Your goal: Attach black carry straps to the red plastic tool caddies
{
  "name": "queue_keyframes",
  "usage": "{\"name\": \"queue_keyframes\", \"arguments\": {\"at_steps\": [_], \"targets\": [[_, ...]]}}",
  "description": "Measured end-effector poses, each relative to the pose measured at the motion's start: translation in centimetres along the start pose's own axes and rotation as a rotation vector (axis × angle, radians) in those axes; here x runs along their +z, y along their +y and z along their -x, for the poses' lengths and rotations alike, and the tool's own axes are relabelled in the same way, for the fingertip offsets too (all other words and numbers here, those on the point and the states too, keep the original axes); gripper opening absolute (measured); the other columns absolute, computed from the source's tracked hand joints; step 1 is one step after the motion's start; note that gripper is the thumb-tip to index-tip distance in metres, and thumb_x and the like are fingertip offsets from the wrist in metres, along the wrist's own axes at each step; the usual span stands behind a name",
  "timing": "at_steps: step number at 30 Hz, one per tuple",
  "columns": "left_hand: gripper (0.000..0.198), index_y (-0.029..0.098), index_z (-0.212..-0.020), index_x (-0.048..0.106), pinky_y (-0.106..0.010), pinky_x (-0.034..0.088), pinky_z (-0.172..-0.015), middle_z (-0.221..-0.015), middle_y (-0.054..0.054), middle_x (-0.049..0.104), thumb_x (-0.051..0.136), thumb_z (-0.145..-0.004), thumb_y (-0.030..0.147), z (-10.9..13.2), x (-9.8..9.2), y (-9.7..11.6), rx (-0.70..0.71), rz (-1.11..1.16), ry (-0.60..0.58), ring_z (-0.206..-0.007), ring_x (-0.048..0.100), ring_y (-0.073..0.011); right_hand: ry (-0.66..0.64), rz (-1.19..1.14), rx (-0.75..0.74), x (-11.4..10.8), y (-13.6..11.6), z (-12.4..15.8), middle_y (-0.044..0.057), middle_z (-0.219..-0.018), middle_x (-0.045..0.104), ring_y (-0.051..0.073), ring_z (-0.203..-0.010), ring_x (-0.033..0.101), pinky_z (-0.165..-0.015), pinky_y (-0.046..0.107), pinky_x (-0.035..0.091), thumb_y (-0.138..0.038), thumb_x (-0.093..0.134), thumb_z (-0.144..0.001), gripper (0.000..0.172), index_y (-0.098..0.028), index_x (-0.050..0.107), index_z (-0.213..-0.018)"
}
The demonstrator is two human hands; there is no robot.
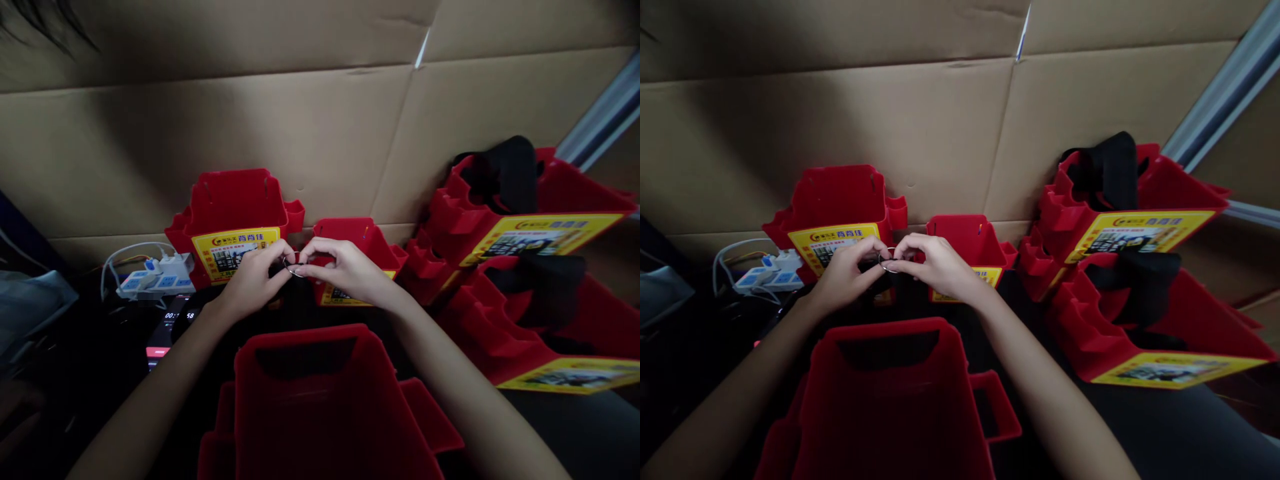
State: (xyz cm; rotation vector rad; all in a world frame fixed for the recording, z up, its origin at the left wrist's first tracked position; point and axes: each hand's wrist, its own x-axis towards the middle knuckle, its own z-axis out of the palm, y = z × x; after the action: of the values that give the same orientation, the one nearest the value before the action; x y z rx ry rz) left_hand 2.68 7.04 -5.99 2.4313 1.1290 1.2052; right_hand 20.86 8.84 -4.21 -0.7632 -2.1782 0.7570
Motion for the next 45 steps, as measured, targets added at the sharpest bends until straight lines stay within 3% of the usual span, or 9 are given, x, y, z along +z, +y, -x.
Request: {"name": "queue_keyframes", "arguments": {"at_steps": [5,12,21,26,31,36,40,45], "targets": [[0.006,0.018,-0.076,0.054,-0.021,0.039,-0.062,-0.074,0.001,0.061,0.052,-0.079,0.022,-0.2,-0.9,-0.6,0.059,-0.025,-0.131,-0.067,0.055,-0.0126,-0.009,0.071,-0.091,-0.2,0.3,0.1,0.004,-0.09,0.056,0.013,-0.083,0.053,-0.068,0.025,0.043,-0.033,0.061,-0.076,0.019,-0.016,0.057,-0.071],[0.008,0.019,-0.083,0.055,-0.024,0.04,-0.07,-0.081,-0.001,0.061,0.049,-0.083,0.026,0.6,-1.2,-0.7,0.078,-0.113,-0.106,-0.075,0.055,-0.0148,0.046,0.127,-0.013,0.9,0.0,0.1,-0.006,-0.056,0.044,0.006,-0.051,0.039,-0.05,0.02,0.031,-0.035,0.054,-0.081,0.021,-0.017,0.047,-0.073],[0.002,0.019,-0.078,0.052,-0.027,0.038,-0.073,-0.083,-0.002,0.058,0.052,-0.08,0.019,0.2,-1.2,-0.1,0.151,-0.021,-0.244,-0.077,0.051,-0.0153,0.11,0.012,0.075,1.7,0.5,0.0,-0.003,-0.062,0.055,0.008,-0.05,0.054,-0.046,0.019,0.043,-0.035,0.053,-0.081,0.019,-0.019,0.043,-0.076],[0.013,0.018,-0.069,0.045,-0.024,0.036,-0.069,-0.075,0.001,0.054,0.051,-0.08,0.019,0.3,-1.4,0.3,0.161,-0.01,-0.275,-0.07,0.048,-0.0135,0.099,-0.095,0.078,1.8,0.3,0.1,-0.004,-0.062,0.054,0.007,-0.052,0.056,-0.049,0.019,0.045,-0.033,0.055,-0.08,0.019,-0.018,0.043,-0.078],[0.011,0.018,-0.069,0.047,-0.023,0.036,-0.067,-0.071,0.001,0.054,0.049,-0.079,0.016,0.4,-1.9,0.7,0.1,0.074,-0.233,-0.069,0.048,-0.0127,-0.05,-0.313,0.106,0.9,-0.4,0.5,-0.002,-0.072,0.059,0.007,-0.057,0.058,-0.055,0.021,0.052,-0.032,0.057,-0.079,0.022,-0.016,0.05,-0.094],[0.006,0.019,-0.079,0.054,-0.023,0.039,-0.071,-0.08,0.0,0.059,0.055,-0.079,0.025,0.2,-1.5,0.7,0.062,0.16,-0.232,-0.076,0.053,-0.0145,-0.161,-0.407,0.21,-0.3,-0.6,0.6,0.0,-0.076,0.062,0.009,-0.058,0.061,-0.058,0.024,0.056,-0.029,0.06,-0.076,0.022,-0.015,0.054,-0.091],[0.006,0.019,-0.079,0.053,-0.023,0.039,-0.069,-0.078,0.0,0.059,0.05,-0.083,0.02,0.1,-0.7,0.6,0.092,0.126,-0.23,-0.072,0.052,-0.0134,-0.089,-0.339,0.24,0.0,-0.4,0.5,-0.002,-0.07,0.059,0.009,-0.058,0.062,-0.056,0.023,0.056,-0.026,0.059,-0.076,0.015,-0.015,0.054,-0.086],[0.006,0.019,-0.08,0.052,-0.023,0.038,-0.07,-0.079,0.0,0.058,0.047,-0.084,0.018,0.3,-0.1,0.5,0.048,0.179,-0.259,-0.073,0.052,-0.013,0.015,-0.172,0.224,1.3,0.2,0.2,-0.005,-0.058,0.051,0.006,-0.044,0.053,-0.042,0.017,0.047,-0.024,0.059,-0.075,0.01,-0.015,0.055,-0.08]]}}
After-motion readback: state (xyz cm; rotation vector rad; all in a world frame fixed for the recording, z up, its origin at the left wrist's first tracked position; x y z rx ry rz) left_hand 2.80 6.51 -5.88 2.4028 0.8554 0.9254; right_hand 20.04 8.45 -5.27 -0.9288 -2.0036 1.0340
